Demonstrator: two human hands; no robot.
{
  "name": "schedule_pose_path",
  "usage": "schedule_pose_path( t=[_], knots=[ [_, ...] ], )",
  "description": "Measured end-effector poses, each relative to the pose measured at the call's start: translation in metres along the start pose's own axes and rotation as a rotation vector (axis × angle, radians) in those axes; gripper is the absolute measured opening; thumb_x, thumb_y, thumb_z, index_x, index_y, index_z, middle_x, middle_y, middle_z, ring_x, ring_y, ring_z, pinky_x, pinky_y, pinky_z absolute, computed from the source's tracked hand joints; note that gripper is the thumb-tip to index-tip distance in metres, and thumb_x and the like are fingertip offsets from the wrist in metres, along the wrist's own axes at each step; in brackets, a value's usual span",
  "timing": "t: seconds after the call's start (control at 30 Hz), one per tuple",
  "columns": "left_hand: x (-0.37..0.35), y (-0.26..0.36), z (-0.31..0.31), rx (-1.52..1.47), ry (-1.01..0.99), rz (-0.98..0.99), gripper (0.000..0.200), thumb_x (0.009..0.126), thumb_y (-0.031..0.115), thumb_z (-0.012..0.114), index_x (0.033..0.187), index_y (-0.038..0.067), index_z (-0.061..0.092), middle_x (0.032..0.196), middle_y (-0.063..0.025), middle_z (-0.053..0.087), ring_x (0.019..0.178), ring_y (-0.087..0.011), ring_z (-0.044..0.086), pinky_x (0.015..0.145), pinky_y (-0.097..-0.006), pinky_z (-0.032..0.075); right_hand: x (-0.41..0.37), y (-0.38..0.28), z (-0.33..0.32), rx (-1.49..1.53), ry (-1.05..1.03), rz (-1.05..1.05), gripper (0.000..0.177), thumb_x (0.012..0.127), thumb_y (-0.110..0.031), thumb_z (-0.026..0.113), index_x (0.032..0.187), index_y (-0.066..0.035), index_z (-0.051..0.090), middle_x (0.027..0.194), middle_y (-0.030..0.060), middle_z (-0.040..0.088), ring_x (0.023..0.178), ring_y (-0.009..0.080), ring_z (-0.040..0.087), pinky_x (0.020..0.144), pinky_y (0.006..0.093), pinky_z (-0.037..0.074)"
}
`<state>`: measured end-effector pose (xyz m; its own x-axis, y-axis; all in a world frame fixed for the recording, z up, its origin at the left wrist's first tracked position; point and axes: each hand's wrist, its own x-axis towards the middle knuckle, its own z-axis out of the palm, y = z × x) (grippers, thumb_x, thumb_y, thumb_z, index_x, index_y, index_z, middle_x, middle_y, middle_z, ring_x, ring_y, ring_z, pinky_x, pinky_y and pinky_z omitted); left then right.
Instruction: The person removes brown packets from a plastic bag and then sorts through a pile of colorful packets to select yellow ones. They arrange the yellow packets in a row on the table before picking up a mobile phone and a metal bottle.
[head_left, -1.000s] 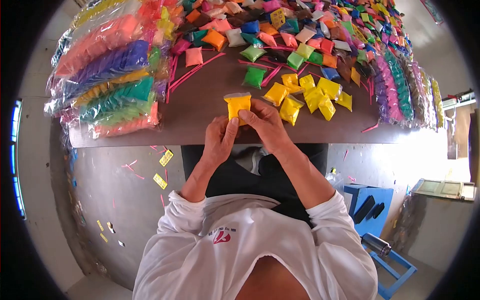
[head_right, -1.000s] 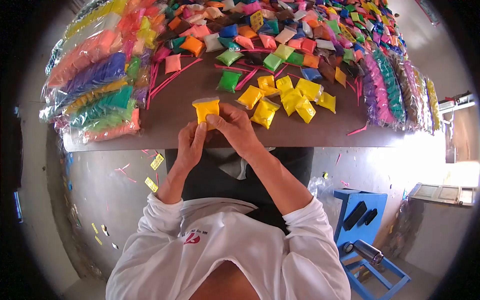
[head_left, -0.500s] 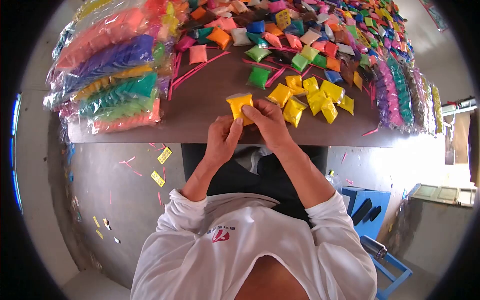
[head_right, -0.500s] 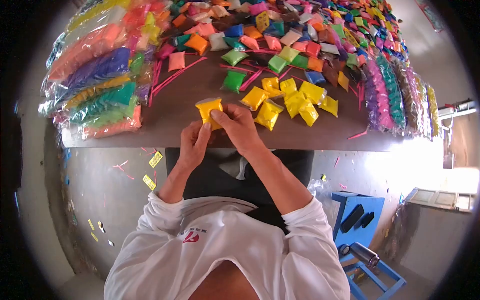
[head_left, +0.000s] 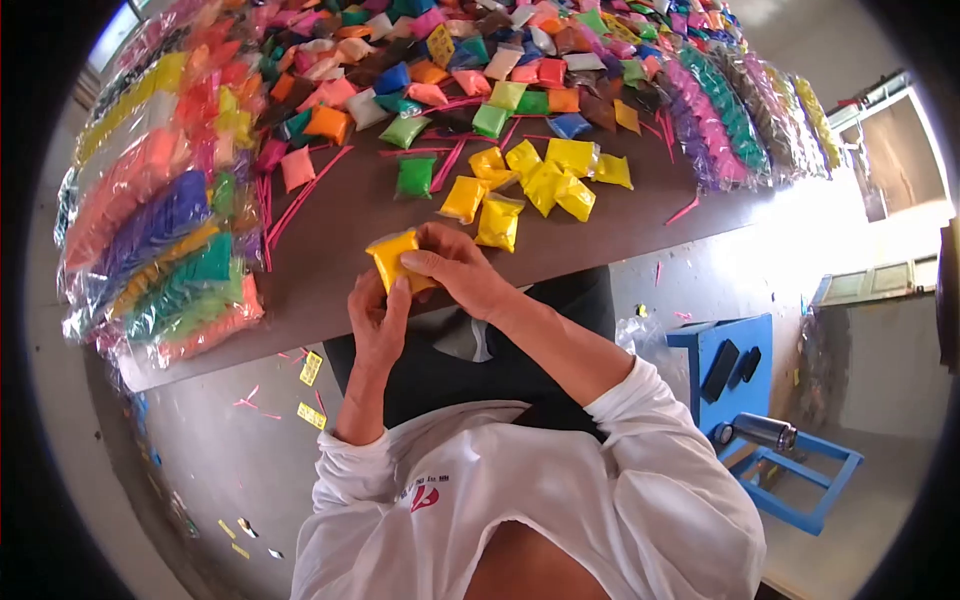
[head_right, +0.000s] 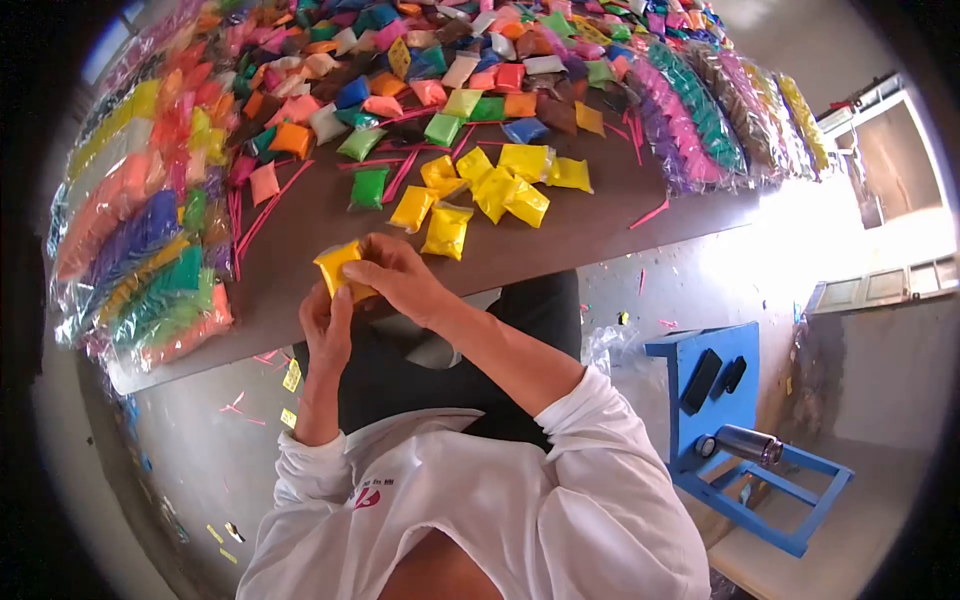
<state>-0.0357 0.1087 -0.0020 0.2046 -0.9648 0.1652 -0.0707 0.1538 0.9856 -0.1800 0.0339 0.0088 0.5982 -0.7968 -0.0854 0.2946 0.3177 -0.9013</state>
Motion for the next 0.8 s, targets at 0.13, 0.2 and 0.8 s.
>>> schedule_pose_path(
  t=[0.13, 0.2, 0.8],
  knots=[
    [-0.002, -0.011, -0.006, 0.006, -0.026, 0.042, 0.037, 0.102, 0.033, 0.052, 0.114, -0.002, 0.059, 0.094, -0.0048, 0.063, 0.087, -0.0091, 0.062, 0.079, -0.0225, 0.050, -0.001, -0.015, 0.005, -0.120, -0.063, 0.106, 0.030, 0.097, -0.027, 0.064, 0.117, -0.004, 0.060, 0.096, 0.0014, 0.064, 0.084, 0.0054, 0.060, 0.070, 0.0187, 0.052],
    [-0.002, -0.010, -0.007, 0.069, -0.030, 0.032, 0.039, 0.103, 0.036, 0.050, 0.113, -0.001, 0.060, 0.093, -0.0044, 0.063, 0.086, -0.0087, 0.062, 0.080, -0.0221, 0.050, 0.004, -0.007, 0.001, -0.235, -0.100, 0.038, 0.029, 0.098, -0.025, 0.063, 0.117, -0.004, 0.060, 0.094, 0.0012, 0.064, 0.082, 0.0051, 0.059, 0.070, 0.0183, 0.051],
    [0.005, -0.003, 0.000, 0.213, 0.044, 0.104, 0.042, 0.103, 0.024, 0.050, 0.067, 0.002, 0.055, 0.066, -0.0065, 0.054, 0.065, -0.0186, 0.049, 0.065, -0.0331, 0.038, 0.073, -0.161, -0.084, -1.305, 0.498, -0.333, 0.046, 0.081, -0.041, 0.074, 0.097, 0.000, 0.065, 0.084, 0.0128, 0.070, 0.081, 0.0273, 0.068, 0.071, 0.0389, 0.052]
  ],
)
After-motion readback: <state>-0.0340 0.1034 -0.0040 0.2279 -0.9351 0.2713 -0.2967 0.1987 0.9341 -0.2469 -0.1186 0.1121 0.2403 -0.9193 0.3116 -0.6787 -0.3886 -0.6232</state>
